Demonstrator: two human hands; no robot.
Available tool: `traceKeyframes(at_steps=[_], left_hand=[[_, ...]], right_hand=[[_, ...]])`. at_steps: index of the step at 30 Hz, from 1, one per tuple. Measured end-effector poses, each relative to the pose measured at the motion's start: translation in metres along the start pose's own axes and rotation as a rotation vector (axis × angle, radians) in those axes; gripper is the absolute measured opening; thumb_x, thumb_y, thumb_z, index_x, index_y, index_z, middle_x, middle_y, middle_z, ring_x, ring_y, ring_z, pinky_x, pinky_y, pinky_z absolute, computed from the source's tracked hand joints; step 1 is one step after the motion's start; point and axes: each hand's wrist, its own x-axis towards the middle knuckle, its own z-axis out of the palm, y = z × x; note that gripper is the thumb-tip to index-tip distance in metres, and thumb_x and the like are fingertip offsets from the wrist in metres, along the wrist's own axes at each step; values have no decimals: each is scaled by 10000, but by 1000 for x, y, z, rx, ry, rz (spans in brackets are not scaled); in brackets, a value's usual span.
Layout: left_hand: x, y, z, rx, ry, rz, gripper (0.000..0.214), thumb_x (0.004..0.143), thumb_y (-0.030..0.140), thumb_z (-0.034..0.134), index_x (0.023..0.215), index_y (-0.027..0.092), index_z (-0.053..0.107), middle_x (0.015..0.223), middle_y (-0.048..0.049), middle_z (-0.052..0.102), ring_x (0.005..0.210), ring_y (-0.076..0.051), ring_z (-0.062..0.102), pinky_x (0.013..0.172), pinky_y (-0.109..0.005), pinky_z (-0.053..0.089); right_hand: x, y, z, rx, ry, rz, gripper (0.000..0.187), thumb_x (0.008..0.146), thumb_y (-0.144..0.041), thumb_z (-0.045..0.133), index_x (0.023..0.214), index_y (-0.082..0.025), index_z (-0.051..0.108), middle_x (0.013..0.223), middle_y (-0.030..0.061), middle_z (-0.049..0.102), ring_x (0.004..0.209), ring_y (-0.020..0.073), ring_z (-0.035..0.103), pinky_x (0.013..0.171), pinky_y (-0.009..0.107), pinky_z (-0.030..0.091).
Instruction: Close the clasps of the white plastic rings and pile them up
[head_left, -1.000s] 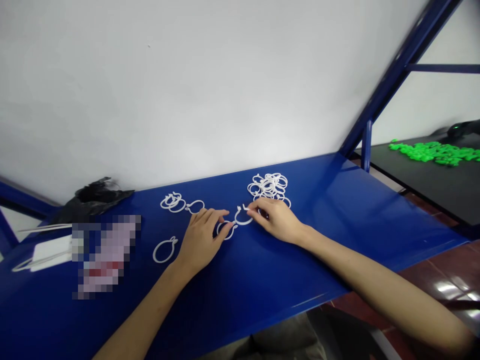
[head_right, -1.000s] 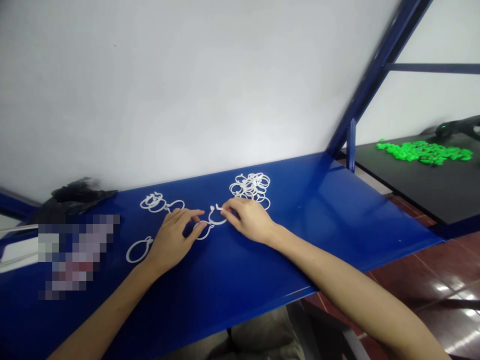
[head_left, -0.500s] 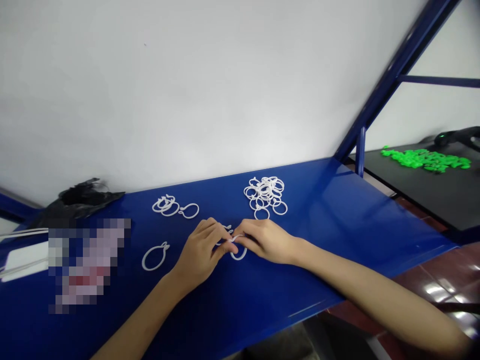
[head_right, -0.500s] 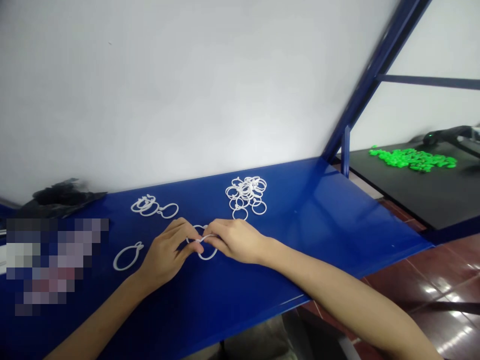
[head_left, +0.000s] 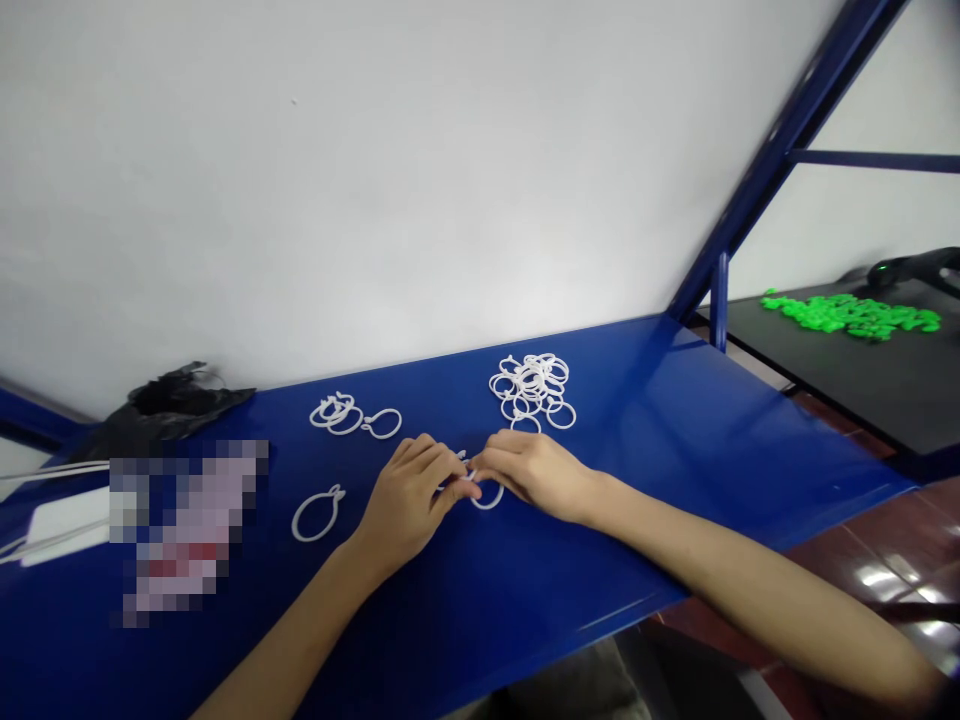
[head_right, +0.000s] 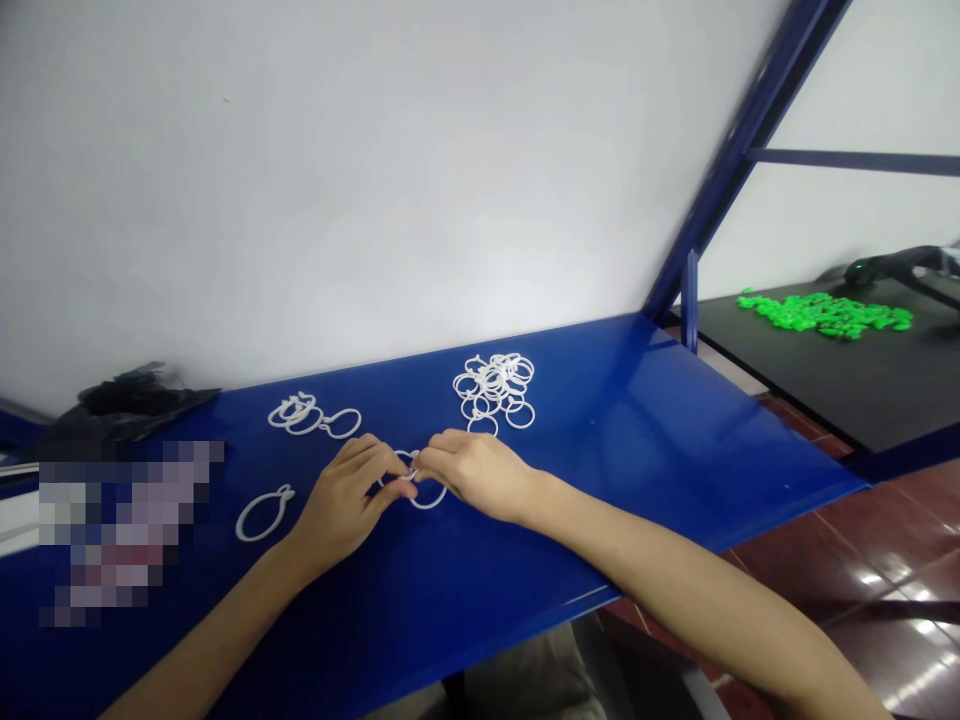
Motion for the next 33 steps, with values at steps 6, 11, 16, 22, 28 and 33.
traceKeyframes(at_steps=[6,11,16,22,28,33], left_hand=[[2,-9,-2,147,-77,-180,212,979,325,497,1126,225,613,1075,-39,660,1026,-222,567,956,-422,440],[-5,-16,-1,195,-203,-170,491,930,94,391,1371,269,515,1270,-47,597,1134,-225,522,1018,-455,412],[-7,-19,5,176,-258,-144,491,907,70,420,1301,313,585,1228,-30,610,1107,-221,528,983,-441,421],[-3,-18,5,147,-217,-192,197,973,260,478,1047,253,661,1043,-26,654,994,-217,557,935,-431,411],[-1,-12,3,44,-136,-312,109,926,310,557,878,227,609,882,4,661,865,-191,592,857,-377,434],[3,-3,0,-218,-79,-508,199,869,404,625,806,221,576,772,30,644,715,-153,597,700,-296,461]], right_hand=[[-2,31,-15,-62,101,196,274,1021,-194,409,1158,-150,642,1046,104,622,885,176,624,775,303,529],[-8,61,-25,-202,222,392,212,997,-221,474,1129,-162,629,1041,99,624,836,177,611,756,325,530],[-6,70,-19,-293,241,451,101,971,-230,527,972,-183,617,942,64,661,873,193,579,770,323,499],[-3,75,-7,-386,213,434,140,967,-264,546,1037,-172,625,1002,85,662,897,217,556,765,341,492],[-1,63,-11,-385,229,373,175,985,-268,514,1052,-159,633,983,107,648,892,228,541,784,366,495],[1,32,-14,-180,197,271,213,990,-341,526,1066,-173,632,981,89,656,925,216,576,830,363,500]])
